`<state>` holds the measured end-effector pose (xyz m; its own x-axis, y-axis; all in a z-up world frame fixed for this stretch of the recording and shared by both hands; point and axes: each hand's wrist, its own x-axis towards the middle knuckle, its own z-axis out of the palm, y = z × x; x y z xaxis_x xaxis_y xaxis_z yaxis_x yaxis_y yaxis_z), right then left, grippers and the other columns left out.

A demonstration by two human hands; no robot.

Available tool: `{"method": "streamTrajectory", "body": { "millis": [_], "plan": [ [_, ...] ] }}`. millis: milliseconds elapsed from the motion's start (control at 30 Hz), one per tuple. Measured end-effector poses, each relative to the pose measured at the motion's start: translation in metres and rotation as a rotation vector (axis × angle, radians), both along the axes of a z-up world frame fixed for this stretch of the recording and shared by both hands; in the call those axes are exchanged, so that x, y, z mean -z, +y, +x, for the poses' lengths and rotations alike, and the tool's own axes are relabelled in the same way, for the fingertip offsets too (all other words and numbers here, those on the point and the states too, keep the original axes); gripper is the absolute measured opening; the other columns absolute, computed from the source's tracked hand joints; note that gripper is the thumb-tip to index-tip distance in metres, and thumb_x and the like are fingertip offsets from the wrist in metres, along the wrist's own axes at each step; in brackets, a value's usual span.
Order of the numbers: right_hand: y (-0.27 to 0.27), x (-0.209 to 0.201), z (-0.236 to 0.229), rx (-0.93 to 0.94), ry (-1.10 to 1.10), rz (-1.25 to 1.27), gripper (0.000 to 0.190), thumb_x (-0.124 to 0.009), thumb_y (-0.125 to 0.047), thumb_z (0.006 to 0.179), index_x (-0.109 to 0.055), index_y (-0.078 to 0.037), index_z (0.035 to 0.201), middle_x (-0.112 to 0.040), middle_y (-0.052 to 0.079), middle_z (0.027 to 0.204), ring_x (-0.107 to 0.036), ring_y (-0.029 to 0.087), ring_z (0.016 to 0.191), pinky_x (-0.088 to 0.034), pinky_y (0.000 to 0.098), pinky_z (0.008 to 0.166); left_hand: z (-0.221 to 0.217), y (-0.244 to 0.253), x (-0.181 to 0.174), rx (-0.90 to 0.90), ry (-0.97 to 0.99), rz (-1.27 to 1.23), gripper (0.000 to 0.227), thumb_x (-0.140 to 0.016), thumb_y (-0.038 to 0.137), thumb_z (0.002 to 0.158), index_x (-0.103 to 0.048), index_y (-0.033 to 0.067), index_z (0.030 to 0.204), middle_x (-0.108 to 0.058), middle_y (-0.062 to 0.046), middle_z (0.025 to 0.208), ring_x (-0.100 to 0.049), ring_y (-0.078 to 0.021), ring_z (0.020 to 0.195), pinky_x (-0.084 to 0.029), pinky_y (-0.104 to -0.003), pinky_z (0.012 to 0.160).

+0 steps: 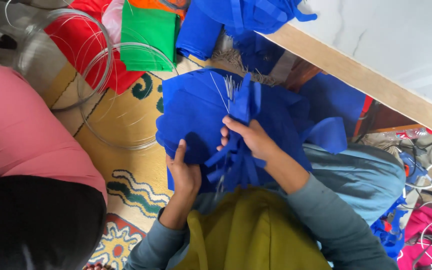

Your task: Ironing and folding blue fabric pieces at a workshop station.

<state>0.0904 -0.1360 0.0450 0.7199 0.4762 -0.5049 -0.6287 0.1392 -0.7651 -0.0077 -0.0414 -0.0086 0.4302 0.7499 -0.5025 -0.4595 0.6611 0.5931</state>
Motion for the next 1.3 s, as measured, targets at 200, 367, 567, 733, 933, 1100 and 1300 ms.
{"method": "streamTrajectory", "body": {
  "millis": [200, 367, 567, 733, 933, 1100, 1300],
  "plan": [
    [0.012, -0.024, 0.009, -0.296, -0.45, -0.074, 0.025, -0.064, -0.009, 0.078, -0.058, 0.003, 0.057, -0.056, 0.015, 0.051, -0.061, 0.023, 0.041, -0.054, 0.0348, 0.042, -0.001, 0.018, 0.01, 0.093, 0.068, 0.057, 0.015, -0.061, 0.004, 0.08, -0.062, 0.0133, 0.091, -0.064, -0.005, 0.077, -0.066, -0.0197, 0.074, -0.056, -0.039, 0.072],
    [0.031, -0.052, 0.015, -0.757, -1.083, -0.86, 0.025, -0.064, -0.022, 0.072, -0.06, 0.003, 0.074, -0.062, 0.014, 0.06, -0.065, 0.032, 0.061, -0.053, 0.0442, 0.057, -0.002, 0.017, 0.012, 0.095, 0.122, 0.073, 0.013, -0.061, 0.005, 0.08, -0.062, 0.0128, 0.09, -0.064, -0.004, 0.073, -0.066, -0.0178, 0.071, -0.057, -0.036, 0.069],
    [0.062, -0.004, 0.002, -0.75, -1.415, -1.114, 0.038, -0.071, -0.017, 0.066, -0.053, -0.004, 0.096, -0.059, 0.011, 0.077, -0.063, 0.032, 0.07, -0.054, 0.0443, 0.058, -0.007, 0.017, 0.024, 0.166, 0.226, 0.105, 0.014, -0.062, 0.008, 0.079, -0.063, 0.0145, 0.091, -0.063, -0.003, 0.072, -0.066, -0.0157, 0.068, -0.057, -0.035, 0.064],
    [0.056, 0.001, -0.01, -0.739, -1.434, -1.12, 0.049, -0.077, -0.021, 0.062, -0.05, -0.003, 0.098, -0.051, 0.013, 0.087, -0.056, 0.032, 0.083, -0.054, 0.044, 0.058, -0.006, 0.02, 0.019, 0.192, 0.231, 0.112, 0.014, -0.061, 0.007, 0.08, -0.063, 0.0117, 0.093, -0.062, -0.005, 0.071, -0.065, -0.0171, 0.067, -0.056, -0.037, 0.06],
    [0.042, -0.011, -0.015, -0.599, -1.591, -1.086, 0.074, -0.078, -0.033, 0.062, -0.046, 0.0, 0.12, -0.05, 0.015, 0.09, -0.054, 0.031, 0.084, -0.053, 0.0428, 0.06, -0.006, 0.031, 0.029, 0.17, 0.226, 0.152, 0.014, -0.059, 0.006, 0.08, -0.061, 0.0081, 0.094, -0.059, -0.007, 0.07, -0.064, -0.0177, 0.063, -0.056, -0.038, 0.057],
    [0.028, 0.01, -0.01, -0.578, -1.593, -0.978, 0.076, -0.07, -0.048, 0.066, -0.045, -0.005, 0.123, -0.049, 0.013, 0.095, -0.053, 0.029, 0.086, -0.051, 0.0414, 0.064, -0.012, 0.025, 0.008, 0.164, 0.07, 0.021, 0.009, -0.064, 0.01, 0.078, -0.061, 0.0026, 0.083, -0.063, -0.013, 0.069, -0.065, -0.0236, 0.06, -0.057, -0.04, 0.057],
    [0.001, -0.016, 0.009, -0.355, -1.487, -0.717, 0.044, -0.059, -0.039, 0.081, -0.053, -0.01, 0.112, -0.052, 0.01, 0.099, -0.053, 0.03, 0.093, -0.041, 0.04, 0.084, -0.016, 0.015, 0.001, 0.196, 0.001, 0.095, 0.01, -0.06, 0.007, 0.079, -0.061, -0.0003, 0.087, -0.063, -0.014, 0.072, -0.066, -0.0253, 0.065, -0.057, -0.041, 0.059]
  ]
}}
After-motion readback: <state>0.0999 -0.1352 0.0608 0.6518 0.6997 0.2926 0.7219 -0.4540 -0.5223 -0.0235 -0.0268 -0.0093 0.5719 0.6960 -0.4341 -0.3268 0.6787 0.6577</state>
